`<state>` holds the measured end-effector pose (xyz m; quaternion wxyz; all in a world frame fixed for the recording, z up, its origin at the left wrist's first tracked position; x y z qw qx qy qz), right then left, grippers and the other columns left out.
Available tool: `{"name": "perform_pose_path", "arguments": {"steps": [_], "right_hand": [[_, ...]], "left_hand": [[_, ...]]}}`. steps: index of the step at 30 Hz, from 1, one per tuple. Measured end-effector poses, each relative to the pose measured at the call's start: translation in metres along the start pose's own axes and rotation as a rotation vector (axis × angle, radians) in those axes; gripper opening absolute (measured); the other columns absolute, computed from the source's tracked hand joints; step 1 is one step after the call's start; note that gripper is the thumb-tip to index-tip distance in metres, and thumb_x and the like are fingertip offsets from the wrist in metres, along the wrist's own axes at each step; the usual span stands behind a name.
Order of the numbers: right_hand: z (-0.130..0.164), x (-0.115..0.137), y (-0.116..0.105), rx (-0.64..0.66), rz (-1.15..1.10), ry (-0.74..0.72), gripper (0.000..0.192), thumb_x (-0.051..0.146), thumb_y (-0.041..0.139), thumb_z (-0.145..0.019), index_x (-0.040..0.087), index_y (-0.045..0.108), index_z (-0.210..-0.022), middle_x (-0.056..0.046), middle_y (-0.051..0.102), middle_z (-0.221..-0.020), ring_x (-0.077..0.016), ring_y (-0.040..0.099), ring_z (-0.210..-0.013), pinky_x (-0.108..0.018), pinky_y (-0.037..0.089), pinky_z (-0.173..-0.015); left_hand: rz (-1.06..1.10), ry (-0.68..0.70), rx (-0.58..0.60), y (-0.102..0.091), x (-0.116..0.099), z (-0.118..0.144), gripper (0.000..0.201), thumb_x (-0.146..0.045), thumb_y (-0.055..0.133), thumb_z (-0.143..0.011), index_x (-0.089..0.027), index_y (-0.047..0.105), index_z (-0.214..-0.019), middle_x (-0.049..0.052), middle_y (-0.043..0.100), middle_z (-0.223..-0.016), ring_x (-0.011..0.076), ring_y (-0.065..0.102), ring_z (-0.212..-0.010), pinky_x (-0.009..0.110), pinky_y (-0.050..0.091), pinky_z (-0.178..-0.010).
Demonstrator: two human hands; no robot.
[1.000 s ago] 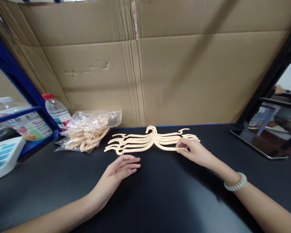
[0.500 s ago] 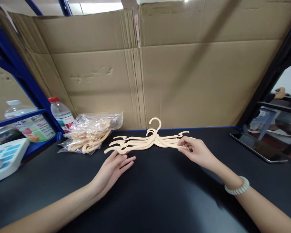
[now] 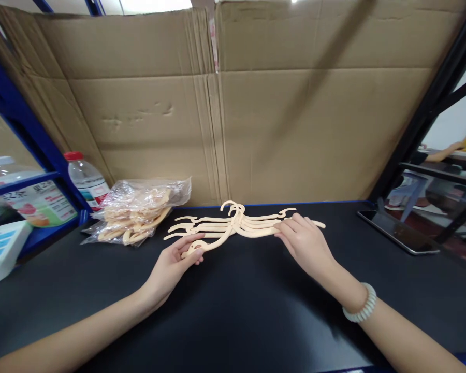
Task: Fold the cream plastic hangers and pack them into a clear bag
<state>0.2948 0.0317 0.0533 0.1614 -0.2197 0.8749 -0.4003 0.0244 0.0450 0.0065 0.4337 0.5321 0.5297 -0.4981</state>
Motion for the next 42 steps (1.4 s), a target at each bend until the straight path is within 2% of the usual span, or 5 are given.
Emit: {"name": "perform_pose_path", "arguments": {"steps": [9,17,27,35,42], "right_hand": [[0.000,0.017,-0.008,-0.054,0.434,-0.057,0.029,0.006,0.040,-0.091,0.018,0.066,-0.096,-0.011,0.066,-0.117,-0.0218,0.063,-0.084,-0.036,0.041,-0.074],[-0.001,0.016,-0.016,-0.101,0.399,-0.032,0.035,0.004,0.038,-0.090,0.021,0.066,-0.101,-0.010,0.068,-0.115,-0.0222,0.065,-0.086,-0.045,0.040,-0.091],[0.003,0.000,0.002,-0.120,-0.248,0.120,0.023,0.018,0.045,-0.092,0.021,0.063,-0.107,-0.013,0.053,-0.134,-0.0262,0.059,-0.111,-0.044,0.050,-0.091],[0.006,-0.028,0.035,-0.004,-1.079,0.513,0.035,0.042,0.068,-0.077,0.020,0.067,-0.104,-0.010,0.070,-0.106,-0.0260,0.065,-0.098,-0.044,0.052,-0.089],[0.008,-0.011,0.045,-0.003,-1.453,0.707,0.038,0.042,0.071,-0.074,0.023,0.060,-0.105,-0.004,0.067,-0.088,-0.0166,0.063,-0.078,-0.035,0.054,-0.075]], "left_hand": [[0.069,-0.028,-0.020,0.001,0.000,0.001,0.042,-0.034,0.075,-0.070,-0.013,0.065,-0.105,0.001,0.063,-0.077,0.0131,0.059,-0.067,0.026,0.048,-0.068],[0.048,-0.005,-0.024,0.002,-0.005,0.002,0.040,-0.034,0.076,-0.068,-0.014,0.067,-0.102,0.002,0.063,-0.075,0.0142,0.059,-0.066,0.027,0.049,-0.066],[0.054,-0.011,-0.020,0.001,-0.001,0.001,0.040,-0.034,0.075,-0.070,-0.014,0.066,-0.103,0.002,0.064,-0.077,0.0131,0.059,-0.068,0.026,0.048,-0.066],[0.168,-0.021,-0.069,-0.002,-0.002,0.001,0.041,-0.029,0.078,-0.067,-0.014,0.065,-0.103,0.002,0.065,-0.081,0.0119,0.059,-0.068,0.025,0.048,-0.068],[0.211,-0.051,-0.045,0.008,-0.003,0.005,0.035,-0.029,0.080,-0.065,-0.015,0.065,-0.093,0.003,0.068,-0.081,0.0150,0.062,-0.078,0.022,0.049,-0.065]]}}
Point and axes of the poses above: each hand's wrist, its own z-axis away from the middle knuckle, its own y-axis out of the palm, x = y × z, the point moved 7 cm from there along -z, towards the middle knuckle
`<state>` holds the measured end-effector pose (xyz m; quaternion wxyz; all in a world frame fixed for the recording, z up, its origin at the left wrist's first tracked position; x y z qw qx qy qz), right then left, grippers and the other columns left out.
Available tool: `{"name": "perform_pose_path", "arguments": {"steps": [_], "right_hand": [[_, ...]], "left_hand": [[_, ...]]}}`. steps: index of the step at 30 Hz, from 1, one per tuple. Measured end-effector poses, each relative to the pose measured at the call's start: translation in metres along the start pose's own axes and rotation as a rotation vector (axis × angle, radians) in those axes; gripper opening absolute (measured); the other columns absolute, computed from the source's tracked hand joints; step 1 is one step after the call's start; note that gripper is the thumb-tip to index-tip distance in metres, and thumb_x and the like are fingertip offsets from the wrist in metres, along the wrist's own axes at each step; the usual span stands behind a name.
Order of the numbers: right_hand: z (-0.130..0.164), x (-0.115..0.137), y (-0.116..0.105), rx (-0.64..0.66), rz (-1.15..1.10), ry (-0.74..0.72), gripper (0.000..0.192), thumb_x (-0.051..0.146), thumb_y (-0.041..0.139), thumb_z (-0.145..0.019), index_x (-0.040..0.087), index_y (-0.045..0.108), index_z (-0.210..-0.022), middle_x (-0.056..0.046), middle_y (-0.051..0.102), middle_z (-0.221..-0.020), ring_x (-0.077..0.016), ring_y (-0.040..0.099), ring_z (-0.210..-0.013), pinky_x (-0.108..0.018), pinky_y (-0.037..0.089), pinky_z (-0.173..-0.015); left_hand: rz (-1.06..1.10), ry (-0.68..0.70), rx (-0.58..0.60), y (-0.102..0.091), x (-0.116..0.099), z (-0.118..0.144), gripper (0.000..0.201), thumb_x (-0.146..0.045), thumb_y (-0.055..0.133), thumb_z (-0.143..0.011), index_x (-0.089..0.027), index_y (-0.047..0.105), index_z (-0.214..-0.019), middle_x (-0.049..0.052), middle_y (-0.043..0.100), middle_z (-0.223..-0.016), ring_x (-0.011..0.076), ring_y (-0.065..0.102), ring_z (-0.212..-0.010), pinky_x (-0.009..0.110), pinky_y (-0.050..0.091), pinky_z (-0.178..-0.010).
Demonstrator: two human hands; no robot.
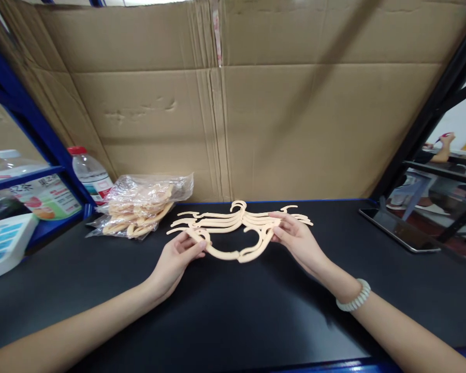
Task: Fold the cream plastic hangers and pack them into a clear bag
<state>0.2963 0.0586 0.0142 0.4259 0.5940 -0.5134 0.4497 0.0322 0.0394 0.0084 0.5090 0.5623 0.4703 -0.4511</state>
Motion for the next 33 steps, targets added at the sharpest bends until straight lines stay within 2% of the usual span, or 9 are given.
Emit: {"name": "perform_pose_path", "arguments": {"steps": [3,7,10,12,15,19,25,29,33], "right_hand": [[0.008,-0.002,0.019,0.014,-0.066,0.020,0.030,0.038,0.073,-0.074,0.024,0.055,-0.092,0.003,0.062,-0.072,-0.0123,0.060,-0.065,-0.029,0.053,-0.066],[0.022,0.004,0.052,0.246,0.109,-0.042,0.020,0.037,0.069,-0.079,0.020,0.057,-0.077,0.001,0.063,-0.073,-0.0138,0.061,-0.069,-0.028,0.052,-0.068],[0.032,0.006,0.067,0.432,0.205,-0.063,0.016,0.035,0.062,-0.085,0.020,0.067,-0.086,-0.003,0.066,-0.088,-0.0163,0.063,-0.082,-0.030,0.052,-0.076],[0.036,0.008,0.071,0.495,0.212,-0.074,0.019,0.034,0.057,-0.089,0.022,0.069,-0.097,-0.004,0.067,-0.099,-0.0166,0.063,-0.087,-0.031,0.052,-0.079],[0.038,0.010,0.072,0.523,0.203,-0.097,0.026,0.033,0.054,-0.091,0.025,0.067,-0.112,-0.005,0.064,-0.108,-0.0155,0.062,-0.086,-0.030,0.054,-0.076],[0.039,0.011,0.075,0.531,0.196,-0.098,0.029,0.032,0.054,-0.091,0.026,0.065,-0.117,-0.006,0.061,-0.115,-0.0144,0.062,-0.084,-0.028,0.055,-0.071],[0.038,0.013,0.070,0.500,0.227,-0.072,0.033,0.033,0.056,-0.090,0.029,0.062,-0.122,-0.008,0.054,-0.130,-0.0227,0.056,-0.114,-0.035,0.053,-0.088],[0.041,0.020,0.071,0.527,0.212,-0.106,0.034,0.032,0.055,-0.090,0.028,0.061,-0.124,-0.008,0.055,-0.128,-0.0222,0.057,-0.113,-0.038,0.051,-0.094],[0.048,0.021,0.081,0.631,0.226,-0.100,0.037,0.027,0.056,-0.090,0.027,0.057,-0.127,-0.008,0.052,-0.132,-0.0205,0.058,-0.111,-0.038,0.050,-0.094]], "left_hand": [[-0.055,-0.024,0.103,0.016,0.004,0.007,0.028,-0.030,0.077,-0.068,-0.013,0.067,-0.088,0.004,0.070,-0.081,0.0150,0.063,-0.076,0.024,0.050,-0.067],[-0.057,-0.053,0.215,0.031,0.010,0.017,0.029,-0.029,0.076,-0.071,-0.012,0.068,-0.093,0.005,0.071,-0.082,0.0162,0.064,-0.077,0.028,0.052,-0.073],[-0.039,-0.025,0.203,0.031,0.008,0.019,0.026,-0.028,0.075,-0.073,-0.013,0.068,-0.092,0.007,0.071,-0.089,0.0168,0.064,-0.081,0.028,0.052,-0.075],[-0.030,-0.002,0.192,0.029,0.006,0.018,0.025,-0.028,0.074,-0.074,-0.013,0.068,-0.092,0.007,0.070,-0.092,0.0166,0.064,-0.082,0.027,0.051,-0.076],[-0.036,0.036,0.194,0.029,0.003,0.018,0.023,-0.029,0.072,-0.076,-0.014,0.068,-0.093,0.006,0.069,-0.091,0.0164,0.062,-0.083,0.027,0.051,-0.074],[-0.042,0.073,0.211,0.031,0.000,0.020,0.021,-0.028,0.071,-0.078,-0.015,0.067,-0.094,0.005,0.069,-0.089,0.0153,0.061,-0.083,0.024,0.051,-0.072],[-0.047,0.081,0.221,0.030,-0.002,0.020,0.022,-0.028,0.070,-0.079,-0.016,0.068,-0.097,0.006,0.070,-0.096,0.0156,0.062,-0.084,0.023,0.052,-0.070],[-0.078,0.083,0.241,0.030,-0.003,0.018,0.023,-0.029,0.069,-0.080,-0.015,0.069,-0.099,0.007,0.070,-0.103,0.0169,0.063,-0.091,0.025,0.052,-0.079],[-0.073,0.014,0.300,0.035,0.006,0.018,0.026,-0.030,0.070,-0.079,-0.014,0.068,-0.100,0.008,0.070,-0.099,0.0169,0.064,-0.085,0.027,0.054,-0.073]]}}
Point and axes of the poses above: each hand's wrist, its own z-axis away from the middle knuckle, its own y-axis out of the palm, x = y × z, the point moved 7 cm from there along -z, towards the middle knuckle
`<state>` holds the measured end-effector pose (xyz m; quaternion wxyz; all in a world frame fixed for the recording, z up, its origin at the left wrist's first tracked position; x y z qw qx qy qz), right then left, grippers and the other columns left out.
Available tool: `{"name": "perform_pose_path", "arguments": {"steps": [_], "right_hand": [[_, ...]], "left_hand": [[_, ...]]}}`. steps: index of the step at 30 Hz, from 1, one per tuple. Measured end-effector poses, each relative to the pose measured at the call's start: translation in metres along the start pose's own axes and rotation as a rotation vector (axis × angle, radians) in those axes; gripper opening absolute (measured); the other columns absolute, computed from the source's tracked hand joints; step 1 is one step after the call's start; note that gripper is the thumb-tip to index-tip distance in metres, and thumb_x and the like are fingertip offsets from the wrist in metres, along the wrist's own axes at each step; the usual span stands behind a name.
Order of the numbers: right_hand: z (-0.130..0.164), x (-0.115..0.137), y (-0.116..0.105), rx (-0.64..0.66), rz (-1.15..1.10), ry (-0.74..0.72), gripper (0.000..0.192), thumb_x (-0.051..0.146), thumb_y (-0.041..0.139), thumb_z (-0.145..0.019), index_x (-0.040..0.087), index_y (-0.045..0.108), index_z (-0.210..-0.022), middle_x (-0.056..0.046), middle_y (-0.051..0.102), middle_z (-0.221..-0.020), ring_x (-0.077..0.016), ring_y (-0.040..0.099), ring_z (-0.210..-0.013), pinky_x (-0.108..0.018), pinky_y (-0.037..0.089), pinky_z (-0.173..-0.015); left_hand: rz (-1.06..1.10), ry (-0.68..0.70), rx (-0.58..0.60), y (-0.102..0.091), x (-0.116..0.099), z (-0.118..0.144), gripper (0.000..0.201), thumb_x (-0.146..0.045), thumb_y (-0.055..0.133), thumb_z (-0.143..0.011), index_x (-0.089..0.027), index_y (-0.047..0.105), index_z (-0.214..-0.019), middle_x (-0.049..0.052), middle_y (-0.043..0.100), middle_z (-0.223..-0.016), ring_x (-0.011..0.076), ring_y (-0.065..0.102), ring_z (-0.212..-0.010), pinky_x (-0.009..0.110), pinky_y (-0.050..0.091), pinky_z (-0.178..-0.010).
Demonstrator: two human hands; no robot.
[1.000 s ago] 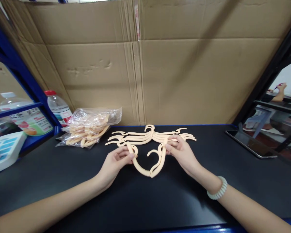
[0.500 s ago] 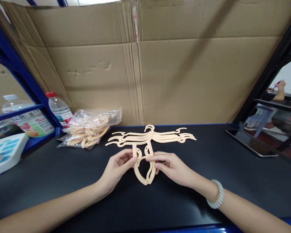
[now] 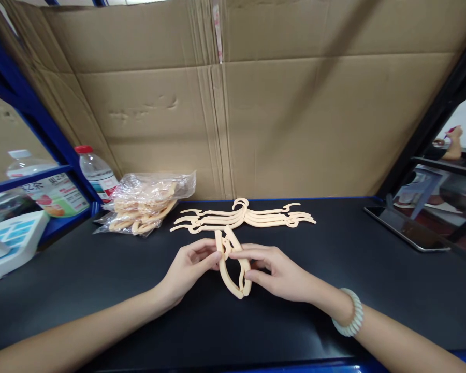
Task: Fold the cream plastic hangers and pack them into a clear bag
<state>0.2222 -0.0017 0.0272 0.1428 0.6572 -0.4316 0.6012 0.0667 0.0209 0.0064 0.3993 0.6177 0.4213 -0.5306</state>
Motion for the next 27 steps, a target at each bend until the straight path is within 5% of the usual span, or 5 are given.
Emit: {"name": "perform_pose_path", "arguments": {"steps": [8,11,15,23,27], "right_hand": [[-0.001,0.003,-0.005,-0.041,0.060,-0.028,0.020,0.023,0.054,-0.091,0.021,0.057,-0.110,-0.005,0.058,-0.109,-0.0148,0.058,-0.097,-0.032,0.049,-0.089],[0.000,0.003,0.001,0.038,0.118,-0.023,0.017,0.024,0.051,-0.092,0.021,0.054,-0.109,-0.004,0.059,-0.103,-0.0157,0.058,-0.095,-0.034,0.048,-0.090],[0.002,-0.002,0.005,0.113,0.264,0.009,0.027,0.025,0.051,-0.091,0.024,0.050,-0.119,-0.005,0.056,-0.117,-0.0199,0.053,-0.109,-0.040,0.043,-0.098],[0.004,-0.016,0.000,0.094,0.628,-0.012,0.053,0.035,0.044,-0.096,0.026,0.027,-0.145,-0.010,0.035,-0.147,-0.0244,0.030,-0.136,-0.049,0.028,-0.111],[0.003,-0.012,-0.005,0.041,0.695,-0.055,0.056,0.035,0.050,-0.093,0.026,0.029,-0.144,-0.010,0.045,-0.140,-0.0236,0.041,-0.127,-0.047,0.036,-0.106]], "left_hand": [[0.042,-0.030,-0.082,-0.005,0.004,0.000,0.025,-0.032,0.073,-0.076,-0.012,0.067,-0.091,0.006,0.070,-0.086,0.0127,0.064,-0.074,0.021,0.053,-0.064],[-0.004,-0.035,-0.087,-0.006,0.005,0.001,0.027,-0.031,0.074,-0.074,-0.011,0.066,-0.090,0.006,0.070,-0.081,0.0130,0.064,-0.070,0.022,0.053,-0.062],[-0.045,-0.055,-0.105,-0.011,0.008,-0.001,0.033,-0.029,0.073,-0.074,-0.010,0.063,-0.098,0.004,0.068,-0.076,0.0138,0.065,-0.067,0.025,0.055,-0.062],[-0.296,-0.007,0.033,-0.012,0.004,-0.003,0.035,-0.013,0.060,-0.076,-0.015,0.057,-0.111,0.010,0.062,-0.114,0.0186,0.067,-0.092,0.035,0.056,-0.083],[-0.465,0.117,0.104,-0.006,-0.002,0.002,0.036,-0.011,0.057,-0.077,-0.018,0.057,-0.113,0.008,0.063,-0.112,0.0189,0.064,-0.098,0.037,0.054,-0.089]]}}
Point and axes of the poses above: each hand's wrist, its own z-axis away from the middle knuckle, its own y-axis out of the palm, x = y × z, the point moved 7 cm from there along -z, towards the middle knuckle
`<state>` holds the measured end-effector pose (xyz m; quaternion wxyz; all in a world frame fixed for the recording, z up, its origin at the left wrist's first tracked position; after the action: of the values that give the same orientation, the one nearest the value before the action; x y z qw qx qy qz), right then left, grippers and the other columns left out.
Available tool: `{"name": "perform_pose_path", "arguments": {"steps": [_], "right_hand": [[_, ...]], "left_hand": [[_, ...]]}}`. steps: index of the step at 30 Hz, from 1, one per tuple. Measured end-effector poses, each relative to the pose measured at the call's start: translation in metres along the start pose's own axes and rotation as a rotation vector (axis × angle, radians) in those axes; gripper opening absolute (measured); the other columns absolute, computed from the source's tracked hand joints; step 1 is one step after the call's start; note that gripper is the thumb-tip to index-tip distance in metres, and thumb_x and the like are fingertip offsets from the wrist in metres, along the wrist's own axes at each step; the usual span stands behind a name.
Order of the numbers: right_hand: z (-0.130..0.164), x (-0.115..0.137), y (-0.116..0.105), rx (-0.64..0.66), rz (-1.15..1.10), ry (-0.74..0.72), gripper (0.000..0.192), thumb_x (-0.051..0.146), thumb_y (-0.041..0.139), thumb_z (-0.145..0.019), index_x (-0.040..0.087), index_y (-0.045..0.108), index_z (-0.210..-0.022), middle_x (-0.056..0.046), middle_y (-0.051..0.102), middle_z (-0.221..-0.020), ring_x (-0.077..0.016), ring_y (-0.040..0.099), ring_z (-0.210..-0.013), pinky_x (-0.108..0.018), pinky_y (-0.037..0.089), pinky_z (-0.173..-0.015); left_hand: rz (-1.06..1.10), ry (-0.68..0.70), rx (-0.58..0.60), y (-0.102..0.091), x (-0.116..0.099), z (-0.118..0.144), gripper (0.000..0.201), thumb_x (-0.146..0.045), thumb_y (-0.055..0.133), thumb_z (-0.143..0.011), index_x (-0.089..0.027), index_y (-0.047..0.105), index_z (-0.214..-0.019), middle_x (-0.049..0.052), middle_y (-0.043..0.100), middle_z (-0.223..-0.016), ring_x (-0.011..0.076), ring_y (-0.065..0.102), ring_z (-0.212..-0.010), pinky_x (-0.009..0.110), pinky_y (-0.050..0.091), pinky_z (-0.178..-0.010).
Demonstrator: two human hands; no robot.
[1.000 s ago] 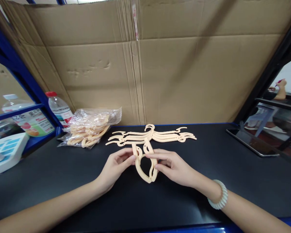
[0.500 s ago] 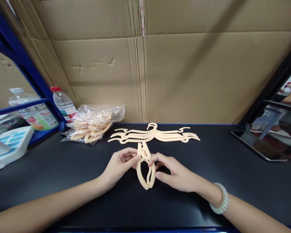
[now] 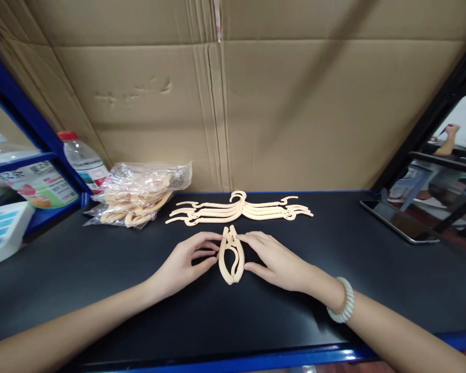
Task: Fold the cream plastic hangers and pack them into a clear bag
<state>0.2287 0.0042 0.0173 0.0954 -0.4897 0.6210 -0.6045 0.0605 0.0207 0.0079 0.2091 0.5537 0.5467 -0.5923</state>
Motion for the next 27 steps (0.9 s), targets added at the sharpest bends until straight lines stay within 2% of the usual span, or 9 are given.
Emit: {"name": "perform_pose_path", "arguments": {"steps": [3,6,10,21,27], "right_hand": [[-0.001,0.002,-0.007,-0.053,-0.008,-0.036,0.040,0.029,0.052,-0.093,0.026,0.047,-0.132,-0.008,0.059,-0.120,-0.0221,0.051,-0.112,-0.043,0.043,-0.098],[-0.001,0.005,-0.009,-0.055,-0.023,-0.065,0.026,0.026,0.050,-0.093,0.024,0.059,-0.118,-0.007,0.063,-0.107,-0.0216,0.053,-0.103,-0.041,0.046,-0.093],[-0.002,0.007,-0.008,-0.040,-0.041,-0.087,0.029,0.024,0.048,-0.093,0.024,0.058,-0.120,-0.008,0.063,-0.108,-0.0220,0.053,-0.104,-0.042,0.045,-0.093],[-0.001,0.003,-0.006,-0.021,-0.038,-0.068,0.037,0.021,0.049,-0.092,0.026,0.053,-0.128,-0.007,0.060,-0.116,-0.0215,0.050,-0.110,-0.043,0.044,-0.098],[0.000,0.004,-0.008,-0.020,-0.063,-0.071,0.037,0.022,0.048,-0.093,0.025,0.052,-0.129,-0.008,0.060,-0.116,-0.0216,0.051,-0.110,-0.043,0.044,-0.097]], "left_hand": [[-0.146,0.142,0.025,0.003,-0.010,0.004,0.035,-0.011,0.058,-0.077,-0.021,0.057,-0.112,0.007,0.061,-0.114,0.0204,0.060,-0.105,0.039,0.050,-0.093],[-0.244,0.242,0.057,0.007,-0.016,0.007,0.022,-0.010,0.057,-0.078,-0.020,0.056,-0.098,0.007,0.060,-0.113,0.0217,0.057,-0.107,0.041,0.047,-0.094],[-0.260,0.255,0.062,0.007,-0.018,0.008,0.013,-0.009,0.056,-0.080,-0.020,0.053,-0.086,0.008,0.059,-0.114,0.0208,0.056,-0.110,0.039,0.046,-0.095],[-0.338,0.235,0.120,0.005,-0.014,0.004,0.009,-0.011,0.055,-0.082,-0.020,0.056,-0.081,0.007,0.058,-0.121,0.0197,0.055,-0.114,0.034,0.044,-0.096],[-0.340,0.251,0.102,0.000,-0.017,0.001,0.012,-0.010,0.053,-0.080,-0.020,0.057,-0.083,0.008,0.059,-0.120,0.0220,0.055,-0.114,0.037,0.044,-0.097]]}}
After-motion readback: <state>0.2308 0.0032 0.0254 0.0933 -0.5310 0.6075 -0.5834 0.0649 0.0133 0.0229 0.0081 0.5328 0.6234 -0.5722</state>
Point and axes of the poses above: each hand's wrist, its own z-axis away from the middle knuckle, its own y-axis out of the palm, x = y × z, the point moved 7 cm from there along -z, towards the middle knuckle
